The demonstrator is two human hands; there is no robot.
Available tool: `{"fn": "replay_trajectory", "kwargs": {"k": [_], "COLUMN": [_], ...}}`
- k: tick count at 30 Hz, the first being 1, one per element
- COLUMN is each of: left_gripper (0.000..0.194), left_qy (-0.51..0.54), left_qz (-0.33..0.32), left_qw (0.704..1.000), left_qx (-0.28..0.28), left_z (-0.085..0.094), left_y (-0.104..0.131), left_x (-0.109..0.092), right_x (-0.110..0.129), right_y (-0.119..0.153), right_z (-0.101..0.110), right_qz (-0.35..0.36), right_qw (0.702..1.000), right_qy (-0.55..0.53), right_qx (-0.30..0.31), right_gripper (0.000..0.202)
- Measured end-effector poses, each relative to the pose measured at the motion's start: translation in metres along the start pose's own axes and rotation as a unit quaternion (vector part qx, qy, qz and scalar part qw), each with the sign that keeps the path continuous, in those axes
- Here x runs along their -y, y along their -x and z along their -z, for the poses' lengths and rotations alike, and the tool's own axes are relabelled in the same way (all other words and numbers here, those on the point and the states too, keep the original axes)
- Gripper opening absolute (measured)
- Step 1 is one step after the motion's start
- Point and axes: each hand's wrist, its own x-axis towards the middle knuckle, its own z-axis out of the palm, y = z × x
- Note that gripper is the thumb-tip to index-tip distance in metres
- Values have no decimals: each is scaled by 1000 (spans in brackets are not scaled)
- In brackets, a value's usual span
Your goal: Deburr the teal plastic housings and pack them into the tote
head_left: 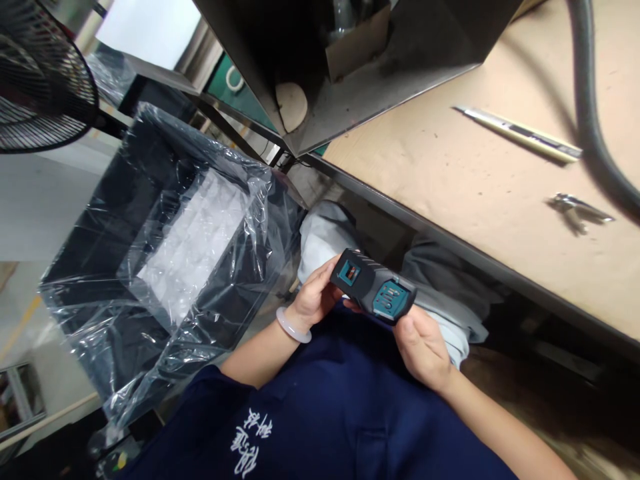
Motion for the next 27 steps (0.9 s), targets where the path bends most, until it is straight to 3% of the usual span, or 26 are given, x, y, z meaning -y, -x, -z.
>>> {"fn": "replay_trajectory", "kwargs": {"k": [10,14,16,18,21,22,24,25,27], "left_gripper": [64,77,93,110,128,125,100,84,71], "left_qy": [-1,-15,-36,-102,-260,-299,-330,-330,-299], "left_qz": [-6,-10,-44,-121,-253,-276,-295,-308,-336], "left_qw": [1000,999,996,981,922,903,886,881,882], "left_qx": [16,36,76,112,134,136,142,141,139], "left_z": [-5,-4,0,6,13,14,14,13,11], "left_y": [3,5,5,3,-2,-4,-7,-8,-10], "left_x": [-3,1,5,5,-4,-9,-21,-26,-34], "right_x": [15,16,13,7,2,3,12,21,45], "right_y": [-9,-10,-10,-8,-6,-8,-16,-22,-40], "right_z": [1,1,0,-2,-3,-2,6,12,29], "right_qz": [80,93,93,78,52,54,75,86,88], "right_qw": [996,995,995,996,998,998,995,991,976], "right_qy": [40,41,39,31,0,-3,13,34,97], "right_qx": [12,5,0,4,25,35,69,98,172], "right_gripper": [48,47,47,44,39,40,46,50,52]}}
